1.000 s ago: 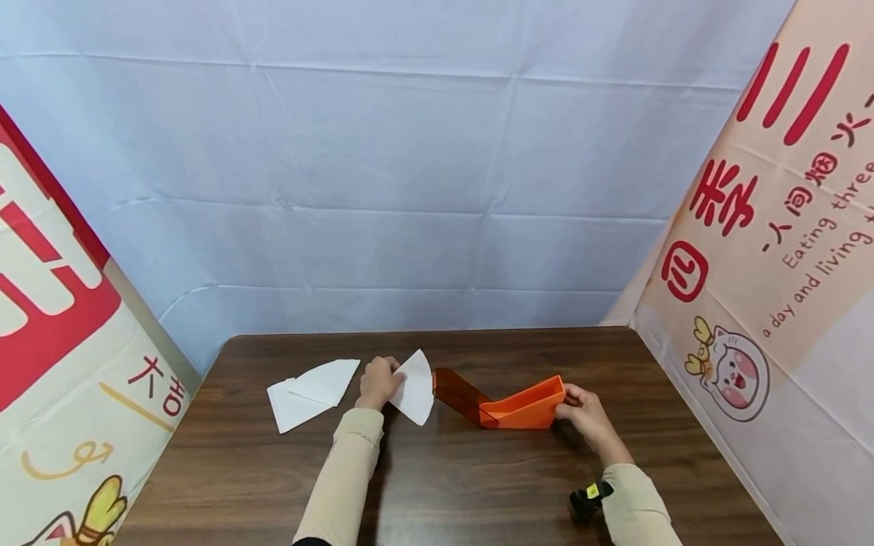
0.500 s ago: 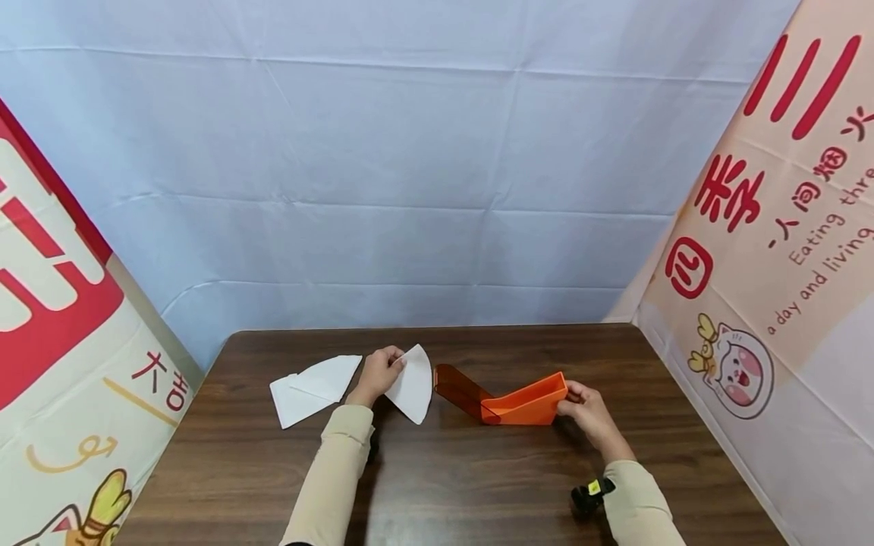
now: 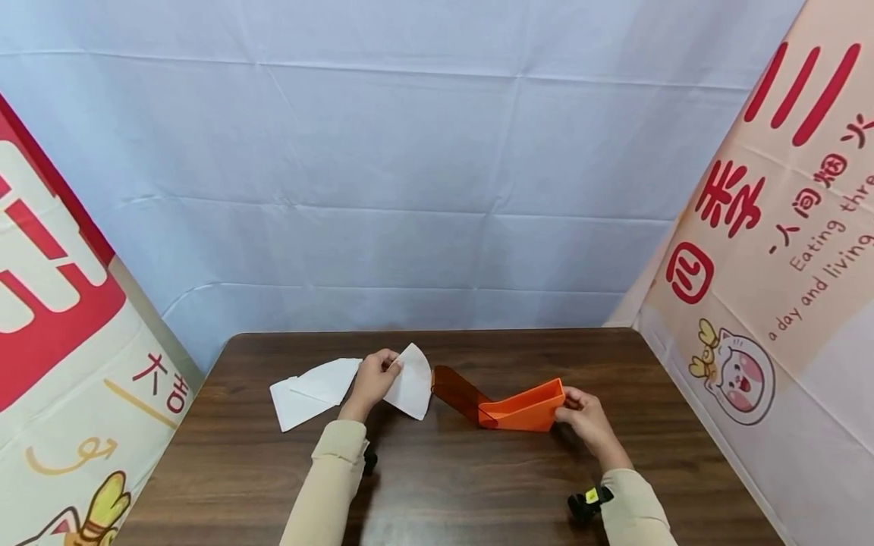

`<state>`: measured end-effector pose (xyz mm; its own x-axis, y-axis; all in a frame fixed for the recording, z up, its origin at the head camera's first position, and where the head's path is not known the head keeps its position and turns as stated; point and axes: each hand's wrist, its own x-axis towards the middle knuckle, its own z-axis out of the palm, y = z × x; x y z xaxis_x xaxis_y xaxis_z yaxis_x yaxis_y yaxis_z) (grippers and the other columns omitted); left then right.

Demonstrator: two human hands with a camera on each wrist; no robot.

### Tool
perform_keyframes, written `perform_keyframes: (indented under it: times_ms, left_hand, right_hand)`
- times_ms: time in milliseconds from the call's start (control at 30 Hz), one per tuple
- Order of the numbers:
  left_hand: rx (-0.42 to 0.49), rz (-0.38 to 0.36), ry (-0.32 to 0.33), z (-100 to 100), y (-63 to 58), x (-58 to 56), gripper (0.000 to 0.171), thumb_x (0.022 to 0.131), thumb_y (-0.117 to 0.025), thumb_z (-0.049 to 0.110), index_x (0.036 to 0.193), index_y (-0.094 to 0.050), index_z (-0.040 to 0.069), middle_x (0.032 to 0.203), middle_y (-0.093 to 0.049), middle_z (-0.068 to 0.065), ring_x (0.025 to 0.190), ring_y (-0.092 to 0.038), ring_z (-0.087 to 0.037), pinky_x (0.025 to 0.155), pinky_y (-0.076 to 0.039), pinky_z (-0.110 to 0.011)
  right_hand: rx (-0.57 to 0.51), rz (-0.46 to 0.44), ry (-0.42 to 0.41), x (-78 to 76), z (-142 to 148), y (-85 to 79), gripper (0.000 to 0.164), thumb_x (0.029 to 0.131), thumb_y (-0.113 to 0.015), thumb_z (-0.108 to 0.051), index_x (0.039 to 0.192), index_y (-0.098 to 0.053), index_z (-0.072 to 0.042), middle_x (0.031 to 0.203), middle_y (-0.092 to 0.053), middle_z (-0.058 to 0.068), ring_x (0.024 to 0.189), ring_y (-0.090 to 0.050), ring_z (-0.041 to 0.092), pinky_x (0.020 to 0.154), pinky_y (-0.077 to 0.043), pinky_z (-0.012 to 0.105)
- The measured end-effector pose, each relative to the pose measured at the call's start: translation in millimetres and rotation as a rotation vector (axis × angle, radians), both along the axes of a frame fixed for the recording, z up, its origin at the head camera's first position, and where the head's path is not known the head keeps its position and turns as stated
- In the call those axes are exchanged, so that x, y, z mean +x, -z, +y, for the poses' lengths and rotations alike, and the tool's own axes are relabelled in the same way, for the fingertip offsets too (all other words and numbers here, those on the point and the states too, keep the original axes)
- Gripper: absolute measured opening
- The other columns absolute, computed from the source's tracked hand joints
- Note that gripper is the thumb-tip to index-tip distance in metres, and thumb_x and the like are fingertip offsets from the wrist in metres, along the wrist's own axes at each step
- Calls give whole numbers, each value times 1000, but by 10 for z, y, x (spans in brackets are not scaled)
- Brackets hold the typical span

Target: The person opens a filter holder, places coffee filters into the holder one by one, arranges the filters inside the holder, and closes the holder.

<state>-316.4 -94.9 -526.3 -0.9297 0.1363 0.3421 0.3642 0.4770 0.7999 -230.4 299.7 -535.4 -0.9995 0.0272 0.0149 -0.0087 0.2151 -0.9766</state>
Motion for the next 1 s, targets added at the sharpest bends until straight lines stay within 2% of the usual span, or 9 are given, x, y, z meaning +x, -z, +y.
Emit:
perform_keyframes:
  times_ms: [133,333,467,600,767,1000]
  left_hand:
    - [27,-19,-69,-22,-33,48,6,87,-66,8,87,-71,4,78,-63,-2,66,-53,-14,60,-45,-31]
    - [129,-13,-143,-61,-139,127,6,84,-67,3,89,-71,1,75,-64,-5,67,-55,-17,59,-45,-29]
    - [209,-21,-157,-89,-164,159,11,84,-65,-1,94,-68,-2,76,-62,-7,63,-56,-16,55,-47,-25]
    - [294,-21,-168,-123,-159,176,10,85,-64,1,94,-66,-1,74,-60,-8,60,-57,-16,54,-50,-26]
    - [327,25,-209,-157,-173,204,8,86,-68,10,88,-67,2,72,-60,-7,58,-59,-17,54,-50,-26]
    - [394,72,-241,-171,-280,257,9,86,-68,10,85,-66,1,73,-62,-7,61,-60,-21,52,-50,-24]
  right_hand:
    - [23,7,-4,5,-18,8,39,75,-57,13,115,-55,13,95,-65,8,81,-60,14,67,-50,28]
    - [19,-9,-5,-13,-51,14,39,76,-57,11,115,-56,11,99,-64,14,81,-59,17,68,-51,31]
    - [11,-23,2,-25,-66,33,41,75,-56,13,116,-55,11,99,-63,16,81,-59,19,68,-50,30]
    - [10,-21,3,-37,-78,40,41,75,-56,13,115,-55,11,98,-63,17,81,-59,20,68,-50,30]
    - [14,-28,2,-49,-90,28,41,76,-56,13,117,-55,10,101,-62,18,83,-58,22,70,-51,31]
    - [22,-25,2,-44,-87,22,42,76,-56,12,118,-54,10,101,-63,16,83,-58,19,69,-50,30]
